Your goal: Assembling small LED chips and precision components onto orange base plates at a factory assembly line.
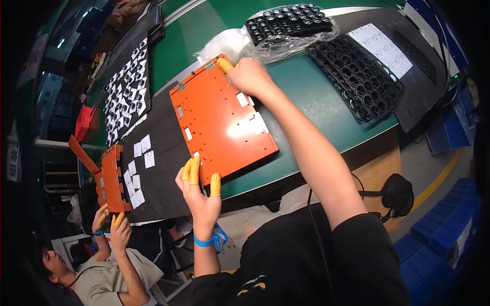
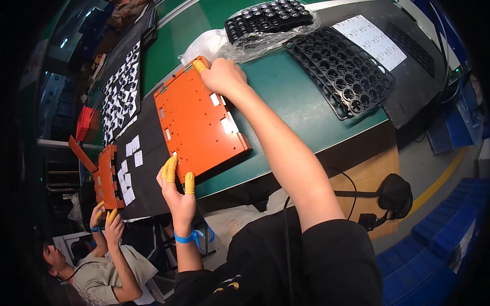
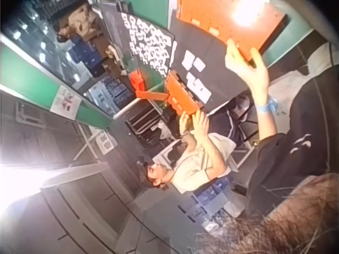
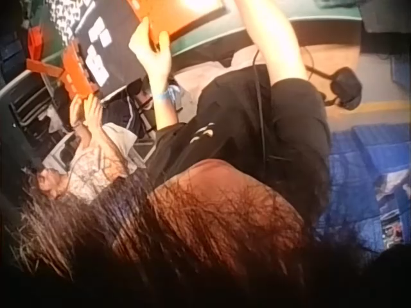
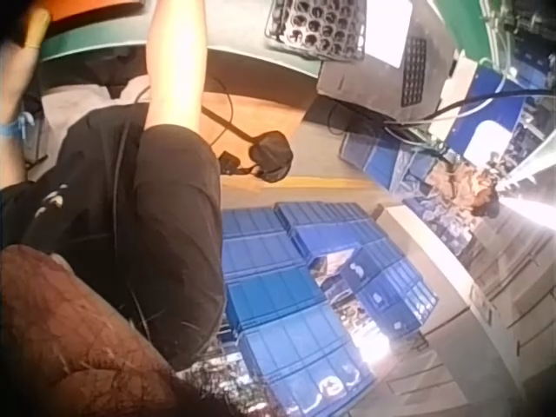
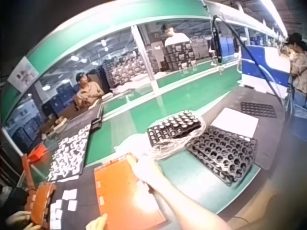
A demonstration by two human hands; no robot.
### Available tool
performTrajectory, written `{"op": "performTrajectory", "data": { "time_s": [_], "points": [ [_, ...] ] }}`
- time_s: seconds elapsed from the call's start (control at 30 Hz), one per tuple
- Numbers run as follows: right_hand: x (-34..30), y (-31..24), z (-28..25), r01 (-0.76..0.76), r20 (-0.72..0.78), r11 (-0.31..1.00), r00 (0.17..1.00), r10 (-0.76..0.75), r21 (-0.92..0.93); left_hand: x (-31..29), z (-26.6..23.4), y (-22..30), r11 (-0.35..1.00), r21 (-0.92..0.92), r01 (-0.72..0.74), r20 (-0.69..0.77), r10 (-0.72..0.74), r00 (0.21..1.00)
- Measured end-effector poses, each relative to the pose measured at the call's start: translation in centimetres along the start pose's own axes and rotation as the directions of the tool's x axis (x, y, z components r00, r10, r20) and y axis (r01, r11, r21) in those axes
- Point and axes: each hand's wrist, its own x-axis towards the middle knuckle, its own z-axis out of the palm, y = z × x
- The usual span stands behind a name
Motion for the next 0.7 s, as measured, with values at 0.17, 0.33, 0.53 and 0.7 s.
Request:
{"op": "performTrajectory", "data": {
  "time_s": [0.17, 0.33, 0.53, 0.7],
  "points": [
    [-2.2, -1.6, -2.1, -0.046, 0.02, 0.994, 0.999, 0.048, -0.096, 0.2, -0.2, -0.2, 0.999, -0.002, -0.054, 0.083, 0.054, 0.995],
    [-2.4, -1.6, -2.1, 0.007, 0.04, 0.975, 0.999, 0.002, -0.22, 0.1, 0.1, 0.0, 0.999, 0.015, -0.04, 0.08, 0.039, 0.996],
    [-3.9, -2.3, -3.0, 0.129, -0.11, 0.873, 0.973, -0.203, -0.471, -0.2, 0.4, 0.4, 0.999, 0.029, -0.019, 0.068, 0.017, 0.998],
    [-8.3, -3.5, -3.5, 0.475, -0.147, 0.745, 0.79, -0.596, -0.469, 0.1, 0.6, -0.5, 0.998, 0.02, -0.053, 0.036, 0.052, 0.998]
  ]
}}
